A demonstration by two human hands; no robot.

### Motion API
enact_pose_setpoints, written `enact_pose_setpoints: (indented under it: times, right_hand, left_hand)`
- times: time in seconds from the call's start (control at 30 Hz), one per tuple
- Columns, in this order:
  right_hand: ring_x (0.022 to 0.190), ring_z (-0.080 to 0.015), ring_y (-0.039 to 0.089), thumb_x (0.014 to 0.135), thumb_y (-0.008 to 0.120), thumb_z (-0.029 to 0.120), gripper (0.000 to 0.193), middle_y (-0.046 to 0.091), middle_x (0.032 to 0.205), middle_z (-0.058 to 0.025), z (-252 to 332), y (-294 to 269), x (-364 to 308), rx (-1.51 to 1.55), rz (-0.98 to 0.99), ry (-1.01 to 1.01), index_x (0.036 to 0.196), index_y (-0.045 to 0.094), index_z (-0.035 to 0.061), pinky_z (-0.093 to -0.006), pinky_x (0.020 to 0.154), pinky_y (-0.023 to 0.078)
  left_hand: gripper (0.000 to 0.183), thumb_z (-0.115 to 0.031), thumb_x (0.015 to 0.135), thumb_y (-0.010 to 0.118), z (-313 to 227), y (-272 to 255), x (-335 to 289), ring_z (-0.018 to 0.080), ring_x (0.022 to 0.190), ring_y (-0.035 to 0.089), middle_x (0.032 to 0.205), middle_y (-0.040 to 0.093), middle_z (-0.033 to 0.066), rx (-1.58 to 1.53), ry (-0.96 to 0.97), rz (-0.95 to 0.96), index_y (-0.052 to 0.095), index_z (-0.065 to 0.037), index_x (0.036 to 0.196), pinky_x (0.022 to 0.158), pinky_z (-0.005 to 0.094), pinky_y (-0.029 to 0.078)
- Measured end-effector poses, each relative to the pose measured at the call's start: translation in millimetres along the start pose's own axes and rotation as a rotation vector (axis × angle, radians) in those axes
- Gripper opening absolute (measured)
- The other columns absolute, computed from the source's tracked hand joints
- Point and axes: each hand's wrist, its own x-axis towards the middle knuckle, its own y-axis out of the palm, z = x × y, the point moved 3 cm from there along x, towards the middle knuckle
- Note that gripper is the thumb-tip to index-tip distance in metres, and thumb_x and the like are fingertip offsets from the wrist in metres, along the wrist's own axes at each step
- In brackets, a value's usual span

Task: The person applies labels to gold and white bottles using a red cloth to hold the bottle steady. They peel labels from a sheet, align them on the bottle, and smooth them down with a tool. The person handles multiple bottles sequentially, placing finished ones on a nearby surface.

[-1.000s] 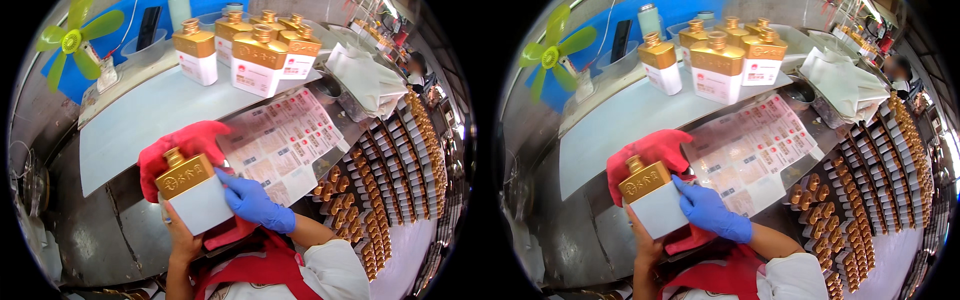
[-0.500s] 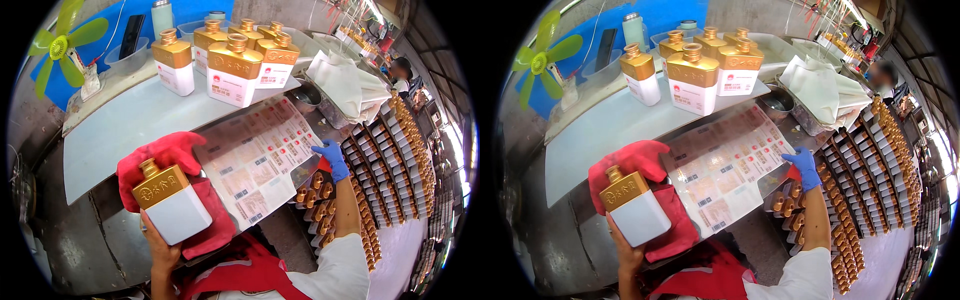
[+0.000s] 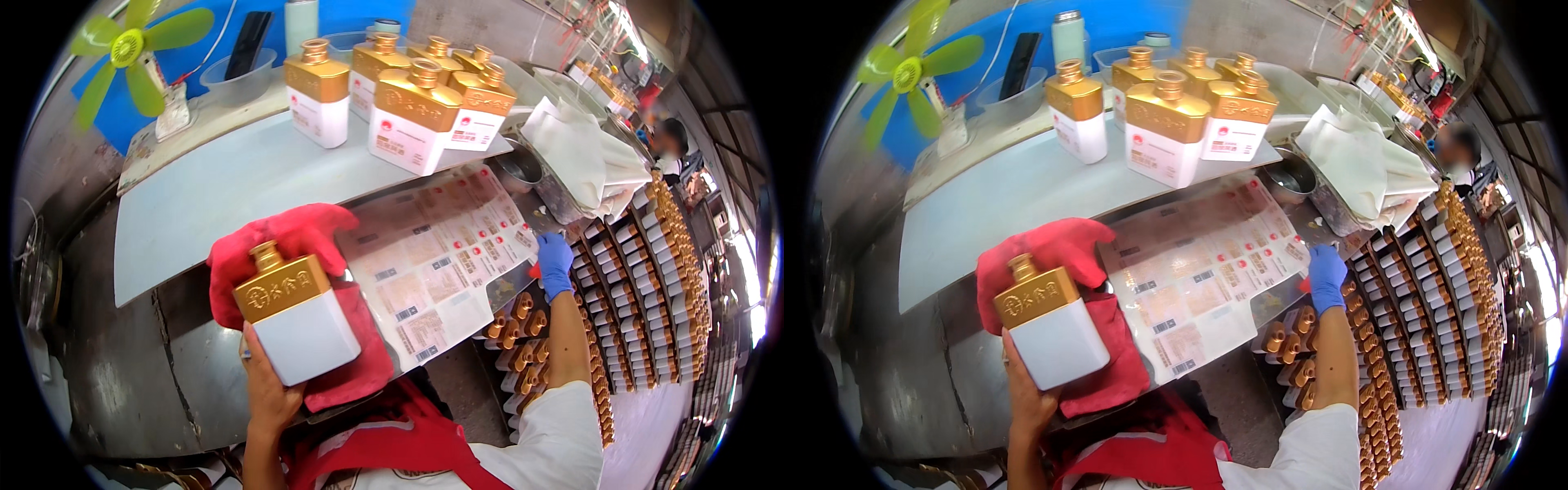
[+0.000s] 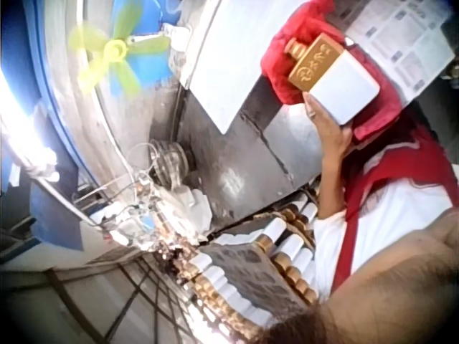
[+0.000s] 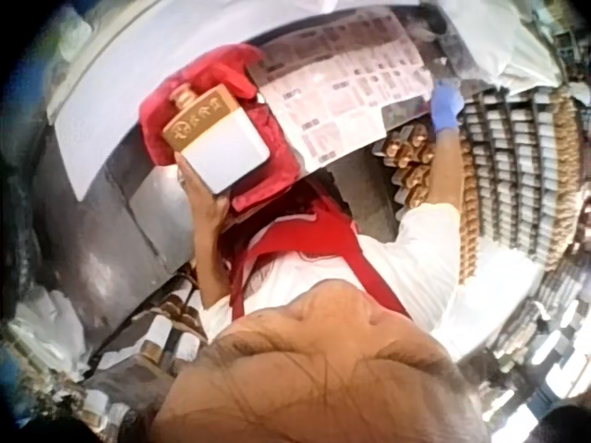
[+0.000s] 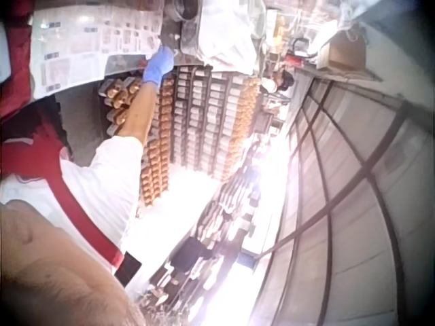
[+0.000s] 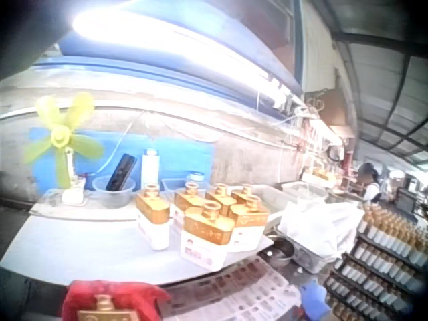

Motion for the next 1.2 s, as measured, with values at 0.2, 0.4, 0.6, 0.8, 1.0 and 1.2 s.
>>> enact_pose_setpoints:
  times: [0.2,0.4,0.6,0.8,1.0,1.2]
  right_hand:
    - [0.066,-0.0315,0.064,0.091,0.052,0.025,0.015,0.062,0.079,-0.0128,29,-48,21,-0.192,-0.087,-0.249,0.085,0.057,0.0128,-0.0431,0.055,0.051]
    - [0.063,-0.0293,0.062,0.083,0.065,0.016,0.006,0.065,0.079,-0.0107,206,-177,-89,0.387,0.121,-0.57,0.085,0.063,0.0107,-0.0366,0.057,0.05]
    - [0.057,-0.0068,0.052,0.079,0.07,0.009,0.008,0.063,0.073,-0.002,306,-234,-158,1.053,0.922,-0.57,0.085,0.068,0.0043,-0.0219,0.053,0.043]
    - [0.057,-0.0093,0.053,0.08,0.071,0.014,0.012,0.062,0.071,-0.0037,334,-192,-176,1.058,0.737,-0.504,0.086,0.068,0.0044,-0.0238,0.055,0.045]
    - [0.056,-0.0108,0.054,0.078,0.073,0.013,0.012,0.063,0.069,-0.0048,340,-194,-174,0.911,0.527,-0.641,0.083,0.067,0.0043,-0.0242,0.054,0.045]
    - [0.056,-0.0125,0.055,0.077,0.074,0.015,0.017,0.062,0.074,-0.0041,337,-180,-169,1.007,0.509,-0.579,0.09,0.066,0.0077,-0.0263,0.054,0.046]
  left_hand:
    - [0.127,-0.042,0.061,0.085,8,-2,-1,0.0452,0.134,0.024,0.145,0.022,0.0302,-0.094,0.062,0.07,0.002,0.006,0.145,0.111,0.0496,0.016]
    - [0.126,-0.054,0.066,0.078,16,-7,0,0.0398,0.14,0.012,0.15,0.01,0.0269,-0.389,0.062,0.069,0.0,0.005,0.145,0.112,0.0462,0.013]
    - [0.118,-0.075,0.076,0.051,15,-3,2,0.034,0.141,0.011,0.151,0.01,0.0236,-0.713,-0.062,0.022,0.0,0.005,0.146,0.113,0.0431,0.01]
    - [0.112,-0.07,0.079,0.051,10,4,8,0.0301,0.14,0.016,0.15,0.014,0.0216,-0.879,-0.084,-0.04,0.002,0.005,0.146,0.112,0.0403,0.014]
    - [0.09,-0.011,0.082,0.067,-3,7,22,0.0257,0.125,0.042,0.139,0.034,0.0186,-0.915,-0.222,-0.123,0.004,0.001,0.146,0.101,0.0373,0.038]
    - [0.092,0.001,0.08,0.065,-12,7,26,0.0249,0.115,0.052,0.134,0.039,0.0188,-0.935,-0.188,-0.132,0.0,0.001,0.146,0.095,0.0353,0.045]
